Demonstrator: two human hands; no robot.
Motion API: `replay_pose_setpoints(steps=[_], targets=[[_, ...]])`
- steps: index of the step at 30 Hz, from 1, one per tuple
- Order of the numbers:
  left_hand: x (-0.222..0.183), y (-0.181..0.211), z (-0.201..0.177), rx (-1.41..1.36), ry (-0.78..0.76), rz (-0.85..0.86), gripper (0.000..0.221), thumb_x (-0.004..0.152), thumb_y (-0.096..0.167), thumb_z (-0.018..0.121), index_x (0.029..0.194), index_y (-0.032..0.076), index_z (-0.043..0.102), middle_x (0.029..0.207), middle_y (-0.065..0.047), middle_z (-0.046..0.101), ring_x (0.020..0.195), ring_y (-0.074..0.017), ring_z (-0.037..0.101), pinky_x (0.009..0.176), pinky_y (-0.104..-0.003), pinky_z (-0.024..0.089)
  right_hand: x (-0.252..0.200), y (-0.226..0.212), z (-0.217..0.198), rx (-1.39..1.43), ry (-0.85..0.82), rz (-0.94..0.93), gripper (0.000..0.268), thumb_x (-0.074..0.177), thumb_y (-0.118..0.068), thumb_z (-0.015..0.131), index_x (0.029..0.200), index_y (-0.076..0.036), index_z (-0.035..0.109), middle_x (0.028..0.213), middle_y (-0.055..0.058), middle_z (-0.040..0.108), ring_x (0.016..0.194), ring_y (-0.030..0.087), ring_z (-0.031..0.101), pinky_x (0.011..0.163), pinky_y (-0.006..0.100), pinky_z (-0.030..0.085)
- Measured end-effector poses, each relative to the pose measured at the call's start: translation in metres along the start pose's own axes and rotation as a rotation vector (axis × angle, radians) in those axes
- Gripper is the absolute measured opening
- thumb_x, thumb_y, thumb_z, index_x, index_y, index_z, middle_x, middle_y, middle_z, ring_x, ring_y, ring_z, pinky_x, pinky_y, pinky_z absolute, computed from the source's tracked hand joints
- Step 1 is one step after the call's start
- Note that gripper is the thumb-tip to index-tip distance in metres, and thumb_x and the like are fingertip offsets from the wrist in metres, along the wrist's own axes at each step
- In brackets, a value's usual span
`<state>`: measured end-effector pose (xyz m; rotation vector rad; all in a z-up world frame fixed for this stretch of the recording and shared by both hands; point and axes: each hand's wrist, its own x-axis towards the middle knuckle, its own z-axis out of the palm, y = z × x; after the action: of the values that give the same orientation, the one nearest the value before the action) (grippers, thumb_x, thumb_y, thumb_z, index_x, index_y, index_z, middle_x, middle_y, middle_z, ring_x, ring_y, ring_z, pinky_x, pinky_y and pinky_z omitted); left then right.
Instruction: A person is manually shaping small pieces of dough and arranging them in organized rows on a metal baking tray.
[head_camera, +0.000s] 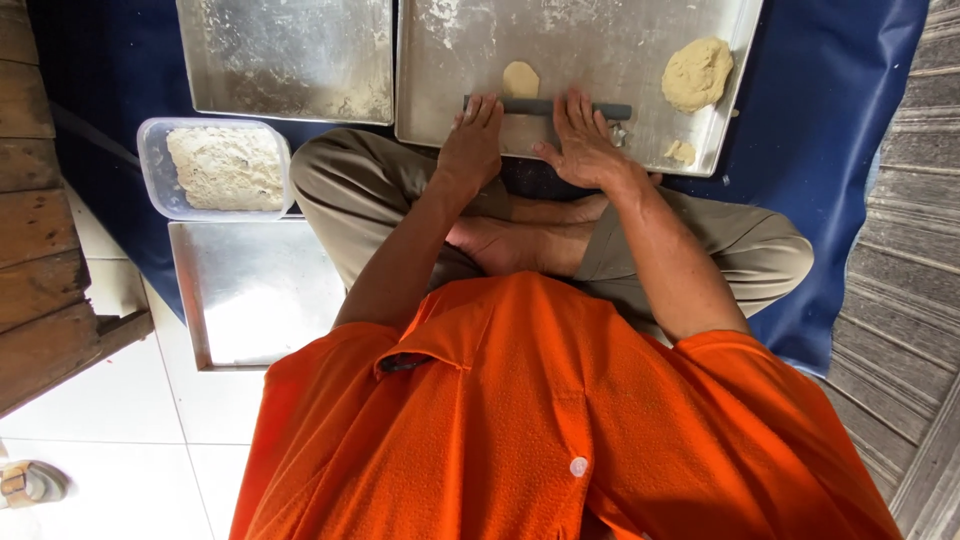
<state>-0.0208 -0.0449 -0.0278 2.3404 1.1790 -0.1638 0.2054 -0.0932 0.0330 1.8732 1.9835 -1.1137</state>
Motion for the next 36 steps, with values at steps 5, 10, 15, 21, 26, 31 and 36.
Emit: replay_pose_setpoints(steps=[5,10,15,21,26,31,36], targets=[[-0.017,0.008,-0.006,0.055,-0.086,-0.031,0.062,0.099,0.016,0.041,0.157,-0.003,0.03,0.17,-0.016,0.022,0.156,-0.033,0.023,0.122,-0.049,0.026,-0.02,-0.016,-0.003,-0.017,-0.044,0.045,0.088,0.103,-0.06,0.027,0.162,0.003,0.009,0.171,0.022,0.0,0.157,0.038,-0.004,0.124,0.058,0.004],[-0.012,0.013,-0.022,0.01,-0.181,-0.103,0.069,0.1,0.017,0.035,0.164,0.001,0.013,0.174,-0.011,0.005,0.16,-0.0271,0.006,0.128,-0.045,0.016,-0.004,-0.012,0.001,-0.024,0.014,0.047,0.088,0.105,-0.06,0.027,0.163,0.003,0.008,0.171,0.024,-0.002,0.156,0.039,-0.008,0.123,0.061,0.002],[0.014,-0.006,-0.023,0.036,-0.153,-0.046,0.083,0.099,0.022,0.048,0.166,0.005,0.002,0.174,-0.008,-0.003,0.16,-0.0257,-0.003,0.13,-0.048,0.014,0.025,0.002,-0.009,-0.031,0.111,0.034,0.08,0.11,-0.05,0.026,0.163,0.007,0.008,0.169,0.027,-0.006,0.153,0.042,-0.014,0.122,0.063,-0.003],[0.039,-0.019,-0.028,0.084,-0.09,-0.035,0.092,0.093,0.0,0.048,0.168,0.009,-0.004,0.173,-0.001,-0.013,0.159,-0.0234,-0.01,0.132,-0.047,0.011,0.067,0.019,-0.018,-0.017,0.162,0.043,0.08,0.108,-0.055,0.016,0.167,-0.001,0.013,0.17,0.02,-0.008,0.149,0.042,-0.021,0.12,0.062,-0.011],[0.067,-0.025,-0.039,0.043,-0.122,-0.06,0.093,0.095,-0.004,0.051,0.169,0.012,-0.004,0.173,-0.003,-0.014,0.155,-0.025,-0.018,0.132,-0.051,0.003,0.085,0.018,-0.039,-0.074,0.205,0.062,0.069,0.113,-0.044,0.026,0.171,-0.007,0.016,0.168,0.019,-0.014,0.148,0.041,-0.024,0.118,0.066,-0.013],[0.099,-0.033,-0.05,0.085,-0.089,-0.068,0.098,0.096,-0.006,0.059,0.17,0.014,-0.002,0.174,-0.003,-0.011,0.154,-0.031,-0.018,0.132,-0.053,0.002,0.108,0.017,-0.056,-0.133,0.293,0.084,0.064,0.116,-0.037,0.035,0.171,-0.009,0.018,0.168,0.022,-0.01,0.149,0.042,-0.019,0.119,0.067,-0.01],[0.119,-0.036,-0.06,0.036,-0.147,-0.102,0.107,0.087,-0.003,0.065,0.17,0.014,-0.001,0.173,-0.01,-0.014,0.154,-0.0368,-0.019,0.126,-0.066,-0.005,0.116,0.015,-0.069,-0.13,0.328,0.145,0.066,0.113,-0.043,0.036,0.169,-0.011,0.021,0.17,0.02,-0.006,0.152,0.04,-0.015,0.118,0.067,-0.01]])
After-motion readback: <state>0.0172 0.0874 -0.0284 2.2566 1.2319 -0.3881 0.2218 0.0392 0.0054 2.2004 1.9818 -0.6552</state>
